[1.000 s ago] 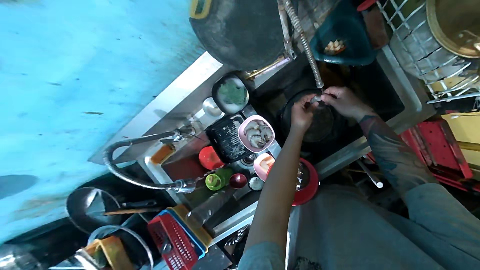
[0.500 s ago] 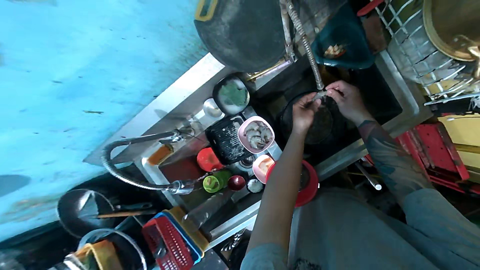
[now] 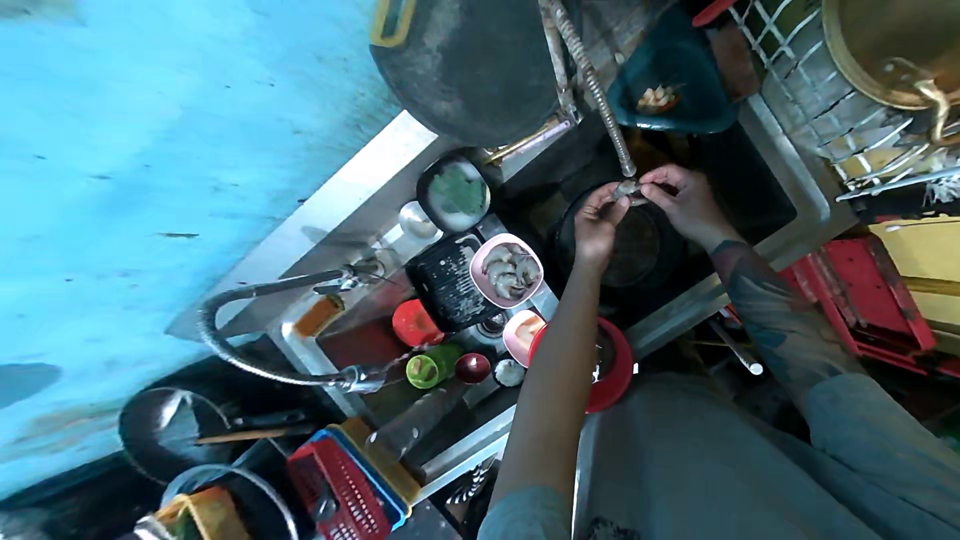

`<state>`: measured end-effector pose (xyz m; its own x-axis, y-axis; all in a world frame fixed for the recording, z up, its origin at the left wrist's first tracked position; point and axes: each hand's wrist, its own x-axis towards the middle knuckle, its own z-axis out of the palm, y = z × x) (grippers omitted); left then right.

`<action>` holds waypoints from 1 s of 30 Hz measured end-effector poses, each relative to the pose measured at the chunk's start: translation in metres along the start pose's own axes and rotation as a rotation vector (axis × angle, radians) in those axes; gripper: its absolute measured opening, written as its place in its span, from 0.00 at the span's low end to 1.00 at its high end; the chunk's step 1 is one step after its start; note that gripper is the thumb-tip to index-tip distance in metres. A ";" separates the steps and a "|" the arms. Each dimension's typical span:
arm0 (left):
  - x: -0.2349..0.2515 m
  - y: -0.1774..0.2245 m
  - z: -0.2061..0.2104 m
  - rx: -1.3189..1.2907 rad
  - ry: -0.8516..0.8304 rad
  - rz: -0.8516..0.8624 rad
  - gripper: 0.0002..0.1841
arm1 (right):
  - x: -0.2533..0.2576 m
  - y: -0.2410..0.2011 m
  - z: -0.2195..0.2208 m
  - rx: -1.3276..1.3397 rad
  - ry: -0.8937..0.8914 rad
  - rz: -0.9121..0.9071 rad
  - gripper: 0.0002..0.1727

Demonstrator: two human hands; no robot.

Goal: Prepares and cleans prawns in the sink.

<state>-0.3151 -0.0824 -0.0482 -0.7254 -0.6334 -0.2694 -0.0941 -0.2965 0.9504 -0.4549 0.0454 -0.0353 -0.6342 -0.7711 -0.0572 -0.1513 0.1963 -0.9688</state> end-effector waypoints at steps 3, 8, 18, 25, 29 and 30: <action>-0.007 0.014 -0.012 0.471 0.010 0.053 0.17 | 0.007 0.004 0.009 -0.002 -0.044 0.003 0.16; -0.030 0.042 -0.018 1.373 -0.174 -0.105 0.20 | 0.019 0.014 0.036 0.057 -0.135 0.253 0.22; -0.087 0.084 -0.119 1.102 0.119 -0.109 0.21 | 0.026 0.037 0.072 0.145 -0.044 0.575 0.27; -0.103 0.058 -0.174 1.167 0.152 -0.284 0.22 | 0.005 0.044 0.072 -0.059 -0.154 0.582 0.31; -0.114 0.052 -0.176 1.234 0.222 -0.153 0.24 | -0.009 0.058 0.067 -0.183 -0.222 0.462 0.22; -0.120 0.054 -0.174 1.239 0.247 -0.072 0.24 | -0.013 0.059 0.066 -0.226 -0.235 0.436 0.22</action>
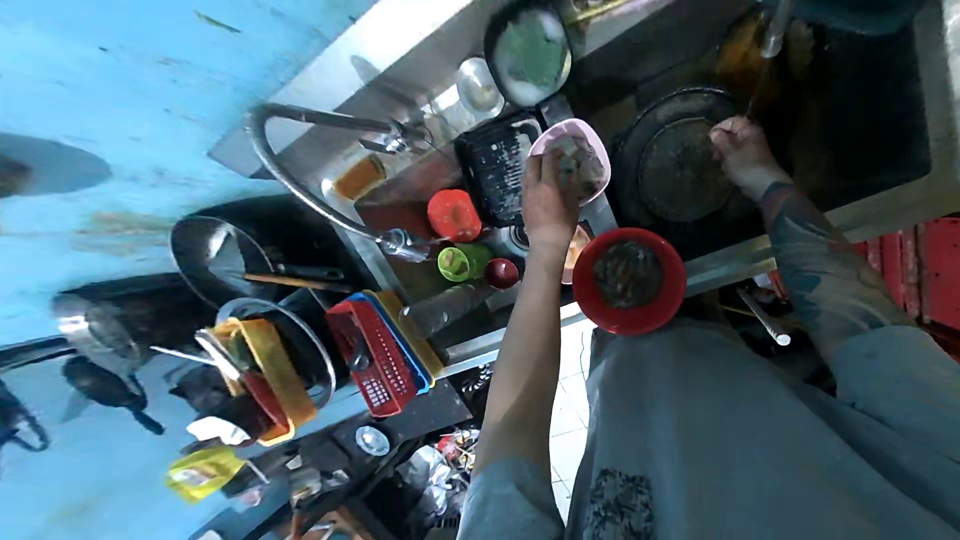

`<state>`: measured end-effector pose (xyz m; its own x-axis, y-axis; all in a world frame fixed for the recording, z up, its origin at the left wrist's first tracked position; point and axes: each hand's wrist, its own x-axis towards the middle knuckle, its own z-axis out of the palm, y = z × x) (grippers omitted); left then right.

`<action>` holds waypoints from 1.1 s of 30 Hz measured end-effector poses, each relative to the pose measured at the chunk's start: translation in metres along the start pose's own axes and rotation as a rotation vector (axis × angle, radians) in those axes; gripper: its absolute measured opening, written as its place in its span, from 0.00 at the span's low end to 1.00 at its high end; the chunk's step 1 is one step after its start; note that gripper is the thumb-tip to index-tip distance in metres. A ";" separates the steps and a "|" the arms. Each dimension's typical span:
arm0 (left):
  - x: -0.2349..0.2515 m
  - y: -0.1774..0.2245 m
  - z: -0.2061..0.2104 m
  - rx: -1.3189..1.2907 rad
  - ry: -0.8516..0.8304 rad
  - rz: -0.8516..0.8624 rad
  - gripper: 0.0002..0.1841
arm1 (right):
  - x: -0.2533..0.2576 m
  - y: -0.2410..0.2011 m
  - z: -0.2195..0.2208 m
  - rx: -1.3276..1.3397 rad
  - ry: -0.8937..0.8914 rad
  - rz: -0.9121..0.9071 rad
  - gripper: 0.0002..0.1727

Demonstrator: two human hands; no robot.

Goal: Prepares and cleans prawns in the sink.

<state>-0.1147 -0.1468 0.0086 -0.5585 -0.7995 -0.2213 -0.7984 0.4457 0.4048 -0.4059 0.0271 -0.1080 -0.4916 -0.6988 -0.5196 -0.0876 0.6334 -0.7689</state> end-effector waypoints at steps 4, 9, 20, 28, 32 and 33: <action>-0.057 0.026 -0.004 -0.020 -0.021 0.136 0.18 | -0.019 0.011 0.001 -0.103 -0.002 0.037 0.22; -0.138 0.045 0.034 0.112 -0.509 0.059 0.19 | -0.056 0.005 0.006 0.024 0.007 0.075 0.19; -0.148 0.010 0.051 0.109 -0.380 0.458 0.13 | -0.150 -0.030 0.019 -0.160 0.064 -0.444 0.17; -0.146 0.065 0.072 0.286 -0.708 0.129 0.16 | -0.167 -0.036 0.038 -0.104 0.010 -0.491 0.18; -0.145 0.068 0.071 0.334 -0.733 0.176 0.11 | -0.177 -0.038 0.039 -0.066 0.000 -0.447 0.19; -0.144 0.067 0.071 0.340 -0.745 0.199 0.11 | -0.179 -0.038 0.040 -0.062 -0.001 -0.440 0.19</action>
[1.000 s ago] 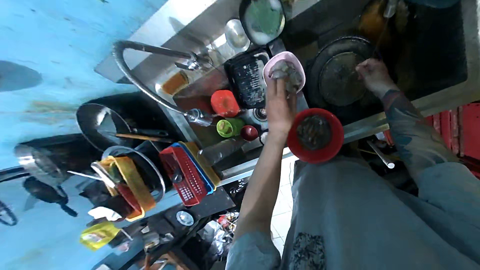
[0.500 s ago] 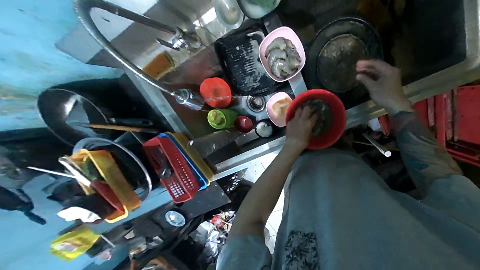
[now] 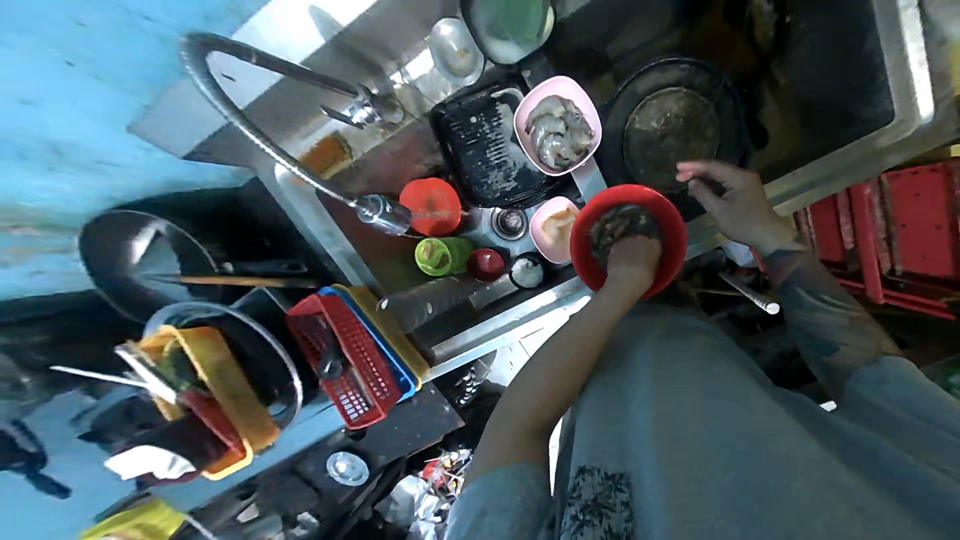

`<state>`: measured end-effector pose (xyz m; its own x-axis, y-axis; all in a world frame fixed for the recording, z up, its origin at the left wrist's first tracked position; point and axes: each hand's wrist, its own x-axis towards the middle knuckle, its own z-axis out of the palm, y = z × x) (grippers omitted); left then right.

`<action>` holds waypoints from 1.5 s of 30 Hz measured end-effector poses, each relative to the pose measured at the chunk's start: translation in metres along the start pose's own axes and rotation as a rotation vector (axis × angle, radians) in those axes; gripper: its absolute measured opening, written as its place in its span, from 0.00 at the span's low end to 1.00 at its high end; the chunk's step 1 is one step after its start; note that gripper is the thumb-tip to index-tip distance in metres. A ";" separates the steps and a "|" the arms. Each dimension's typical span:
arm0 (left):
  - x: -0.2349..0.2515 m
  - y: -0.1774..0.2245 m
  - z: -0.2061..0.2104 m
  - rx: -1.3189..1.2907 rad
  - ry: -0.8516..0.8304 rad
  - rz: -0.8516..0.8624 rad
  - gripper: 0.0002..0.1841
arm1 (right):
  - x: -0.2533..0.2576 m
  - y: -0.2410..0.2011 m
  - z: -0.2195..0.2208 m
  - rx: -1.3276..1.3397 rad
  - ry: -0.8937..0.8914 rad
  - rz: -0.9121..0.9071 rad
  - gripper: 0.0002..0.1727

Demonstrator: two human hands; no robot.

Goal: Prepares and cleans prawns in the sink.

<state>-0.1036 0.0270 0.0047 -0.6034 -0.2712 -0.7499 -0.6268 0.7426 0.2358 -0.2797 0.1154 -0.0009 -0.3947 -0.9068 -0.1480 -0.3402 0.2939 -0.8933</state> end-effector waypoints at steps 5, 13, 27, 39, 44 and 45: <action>0.005 -0.018 0.009 -0.030 0.030 0.096 0.20 | -0.012 -0.007 0.001 -0.100 -0.098 0.007 0.19; 0.008 -0.014 0.010 -0.614 0.038 -0.109 0.30 | -0.021 -0.004 0.013 0.028 -0.180 0.211 0.20; 0.009 -0.026 0.016 -0.827 0.039 0.046 0.21 | -0.019 -0.038 0.012 0.096 -0.174 0.470 0.24; -0.019 -0.048 0.008 -0.216 0.339 0.184 0.14 | -0.044 -0.030 0.035 -0.822 -0.279 -0.210 0.12; -0.019 -0.018 0.015 -0.023 0.283 0.220 0.14 | -0.052 -0.004 0.029 -0.591 -0.122 -0.179 0.16; -0.021 -0.010 0.012 -0.068 0.222 0.154 0.13 | -0.053 -0.003 0.027 -0.557 -0.105 -0.165 0.16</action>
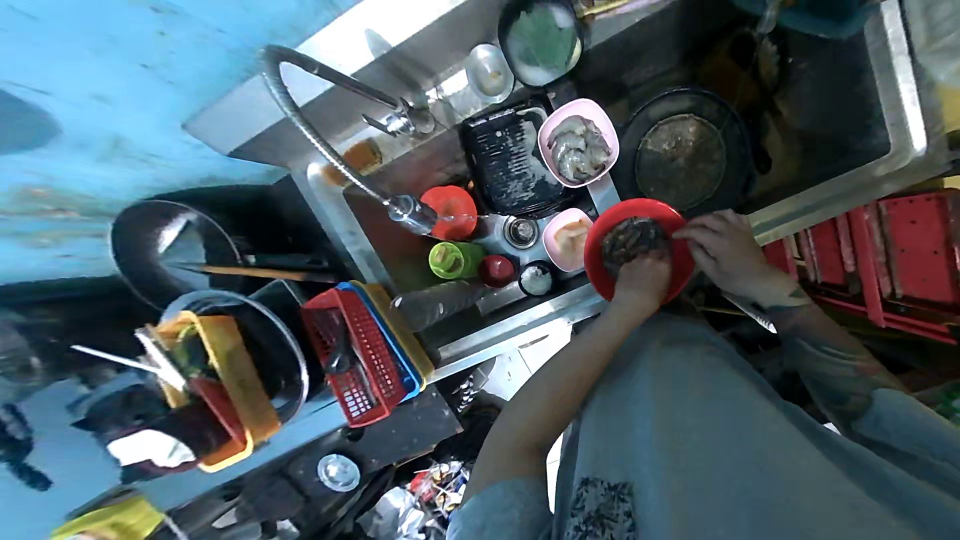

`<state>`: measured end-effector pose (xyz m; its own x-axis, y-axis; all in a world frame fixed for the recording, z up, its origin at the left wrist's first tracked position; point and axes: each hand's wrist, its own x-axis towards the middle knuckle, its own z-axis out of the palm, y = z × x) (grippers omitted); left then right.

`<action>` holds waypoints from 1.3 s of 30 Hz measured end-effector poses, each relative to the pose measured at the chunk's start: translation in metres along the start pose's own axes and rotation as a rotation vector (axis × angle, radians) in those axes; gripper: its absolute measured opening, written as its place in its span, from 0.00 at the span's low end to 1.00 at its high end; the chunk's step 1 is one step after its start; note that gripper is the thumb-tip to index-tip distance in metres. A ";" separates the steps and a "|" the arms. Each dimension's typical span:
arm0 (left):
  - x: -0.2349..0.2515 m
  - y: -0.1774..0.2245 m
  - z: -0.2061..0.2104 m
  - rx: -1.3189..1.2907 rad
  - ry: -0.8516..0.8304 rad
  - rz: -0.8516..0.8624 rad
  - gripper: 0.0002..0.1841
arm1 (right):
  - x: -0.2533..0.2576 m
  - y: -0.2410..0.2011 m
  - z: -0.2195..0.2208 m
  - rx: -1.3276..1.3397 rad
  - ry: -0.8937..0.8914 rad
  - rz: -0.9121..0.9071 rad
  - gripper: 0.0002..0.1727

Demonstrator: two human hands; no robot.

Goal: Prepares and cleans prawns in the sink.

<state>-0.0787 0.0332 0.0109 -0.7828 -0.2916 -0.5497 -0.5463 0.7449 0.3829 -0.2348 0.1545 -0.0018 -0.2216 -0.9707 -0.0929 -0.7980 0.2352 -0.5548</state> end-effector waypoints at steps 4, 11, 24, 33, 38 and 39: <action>0.011 0.012 -0.009 -0.313 -0.126 -0.281 0.25 | -0.006 0.002 0.000 0.121 0.006 0.087 0.19; 0.018 0.010 0.000 -0.441 -0.048 -0.381 0.28 | -0.019 -0.001 0.005 0.491 -0.015 0.368 0.23; 0.020 -0.003 -0.001 -1.055 -0.176 -0.337 0.32 | 0.002 -0.011 -0.010 0.570 -0.053 0.381 0.25; 0.025 0.004 -0.009 -0.943 -0.179 -0.262 0.28 | 0.000 -0.012 -0.011 0.611 -0.091 0.406 0.29; -0.001 -0.007 -0.025 -0.354 -0.108 -0.222 0.25 | -0.011 0.000 0.006 0.299 0.017 0.199 0.32; -0.009 -0.012 -0.026 -0.298 -0.093 -0.213 0.24 | -0.007 0.000 0.006 0.212 0.031 0.124 0.31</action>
<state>-0.0724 0.0113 0.0304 -0.6193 -0.3553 -0.7002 -0.7674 0.4623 0.4442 -0.2293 0.1609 -0.0062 -0.3304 -0.9322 -0.1476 -0.6290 0.3340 -0.7020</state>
